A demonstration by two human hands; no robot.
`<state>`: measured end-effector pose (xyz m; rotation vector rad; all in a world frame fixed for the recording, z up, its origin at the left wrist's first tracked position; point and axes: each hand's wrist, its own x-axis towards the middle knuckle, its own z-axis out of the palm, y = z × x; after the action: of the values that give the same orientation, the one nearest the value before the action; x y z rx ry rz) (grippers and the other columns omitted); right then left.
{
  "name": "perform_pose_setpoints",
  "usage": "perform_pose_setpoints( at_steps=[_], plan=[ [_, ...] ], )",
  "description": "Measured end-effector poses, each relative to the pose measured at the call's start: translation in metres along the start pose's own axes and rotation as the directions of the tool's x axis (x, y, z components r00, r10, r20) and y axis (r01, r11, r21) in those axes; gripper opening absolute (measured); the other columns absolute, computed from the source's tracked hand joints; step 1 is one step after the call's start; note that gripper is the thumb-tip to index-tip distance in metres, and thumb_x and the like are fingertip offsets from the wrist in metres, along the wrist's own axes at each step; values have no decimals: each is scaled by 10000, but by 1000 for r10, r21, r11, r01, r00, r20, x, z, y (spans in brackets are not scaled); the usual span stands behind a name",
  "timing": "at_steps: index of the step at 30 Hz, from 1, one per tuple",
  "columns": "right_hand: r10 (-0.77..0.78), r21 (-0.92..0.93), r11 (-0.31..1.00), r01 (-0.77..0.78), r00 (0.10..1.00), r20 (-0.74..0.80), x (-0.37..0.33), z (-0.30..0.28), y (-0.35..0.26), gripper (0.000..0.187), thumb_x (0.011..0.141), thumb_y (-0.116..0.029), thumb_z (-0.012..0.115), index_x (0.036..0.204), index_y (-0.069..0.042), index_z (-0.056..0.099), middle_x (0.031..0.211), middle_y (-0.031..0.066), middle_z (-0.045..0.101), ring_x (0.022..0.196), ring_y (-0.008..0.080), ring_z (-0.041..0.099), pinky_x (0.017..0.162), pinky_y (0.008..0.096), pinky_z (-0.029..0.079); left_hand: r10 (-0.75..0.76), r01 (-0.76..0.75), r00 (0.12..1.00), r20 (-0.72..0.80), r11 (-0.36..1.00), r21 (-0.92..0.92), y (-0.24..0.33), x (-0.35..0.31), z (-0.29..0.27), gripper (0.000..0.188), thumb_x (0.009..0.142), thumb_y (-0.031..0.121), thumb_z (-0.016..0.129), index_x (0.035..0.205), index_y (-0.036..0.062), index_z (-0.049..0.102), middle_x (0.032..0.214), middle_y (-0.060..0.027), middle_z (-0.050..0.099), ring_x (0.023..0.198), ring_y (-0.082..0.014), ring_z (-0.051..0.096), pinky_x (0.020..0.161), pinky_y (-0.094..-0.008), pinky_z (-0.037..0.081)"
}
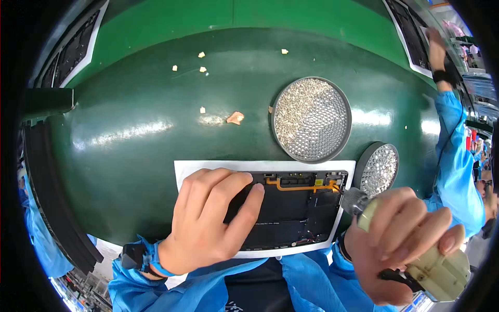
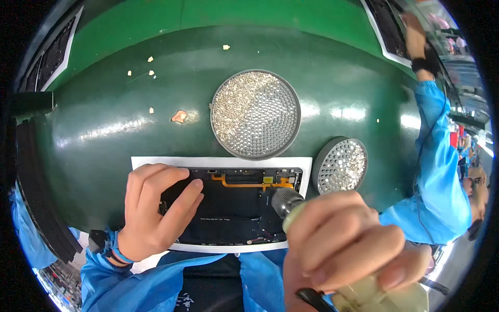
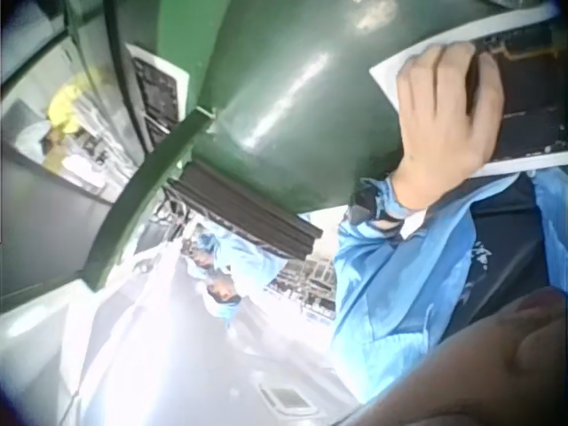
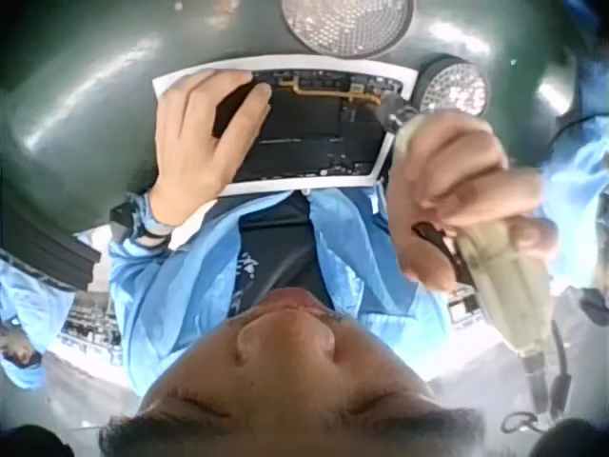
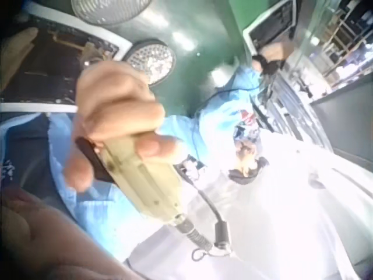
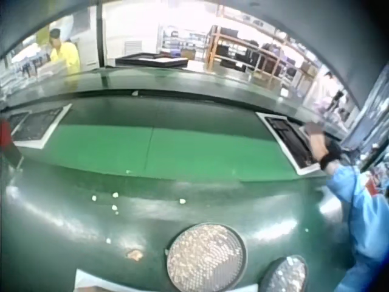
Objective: The person drives screws into electronic tablets using an electric screwdriver, places finished tablets onto an upper conveyor shelf, and retrieves new tablet units to repeat the assembly.
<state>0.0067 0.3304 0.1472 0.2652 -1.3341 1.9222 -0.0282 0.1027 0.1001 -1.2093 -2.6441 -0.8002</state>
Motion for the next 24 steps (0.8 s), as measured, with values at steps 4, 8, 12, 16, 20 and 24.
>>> perform_pose_setpoints(
  at_steps=[4, 8, 12, 16, 20, 24],
  plan=[
    [48, 35, 998, -50, 998, 40, -3, 5, 21, 185, 1074, -257, 541, 1158, -94, 521, 741, 120, 626, 492, 236, 550, 448, 355, 457, -4, 4, 1000, -5, 1000, -7, -12, -3, 10, 450, 668, 17, 868, 1112, 24, 801, 1155, -165, 668, 1014, -346, 643, 834, -434, 548],
    [98, 19, 995, -99, 992, 82, -4, -1, 29, 193, 1063, -249, 569, 1176, -102, 514, 758, 118, 627, 498, 244, 546, 459, 359, 456, 1, -1, 1000, 14, 1000, 8, -17, 0, 16, 489, 631, 49, 822, 1119, 23, 821, 1136, -165, 676, 1012, -333, 640, 819, -422, 559],
    [173, -124, 984, -131, 882, 439, 3, -23, 31, 693, 1024, -387, 742, 1516, -85, 358, 1001, 46, 509, 684, 153, 519, 500, 298, 433, 39, -40, 999, 11, 997, 66, -12, -3, 24, 433, 691, 128, 746, 1097, 6, 831, 1126, -154, 702, 1029, -291, 650, 850, -422, 568],
    [191, -122, 981, -152, 873, 449, 2, -23, 35, 693, 1027, -365, 746, 1527, -81, 360, 1029, 36, 502, 699, 149, 513, 537, 299, 438, 59, -62, 998, 31, 994, 92, -9, 0, 25, 385, 694, 104, 748, 1039, -48, 824, 1069, -159, 730, 1019, -284, 661, 832, -418, 582],
    [141, -138, 986, -91, 898, 417, 5, -18, 34, 694, 1041, -389, 719, 1542, -74, 357, 1038, 35, 498, 729, 145, 504, 565, 292, 452, 79, -78, 997, -3, 994, 82, -9, 1, 27, 320, 718, 89, 771, 995, -63, 821, 1074, -148, 734, 1008, -293, 677, 827, -428, 588],
    [57, -105, 994, -18, 922, 384, 7, -7, 44, 710, 1039, -419, 714, 1533, -51, 362, 1032, 36, 510, 750, 143, 513, 581, 287, 471, 60, -61, 998, 7, 997, 58, -11, 0, 25, 295, 726, 72, 776, 982, -67, 819, 1086, -144, 731, 1001, -293, 680, 824, -414, 590]
  ],
)
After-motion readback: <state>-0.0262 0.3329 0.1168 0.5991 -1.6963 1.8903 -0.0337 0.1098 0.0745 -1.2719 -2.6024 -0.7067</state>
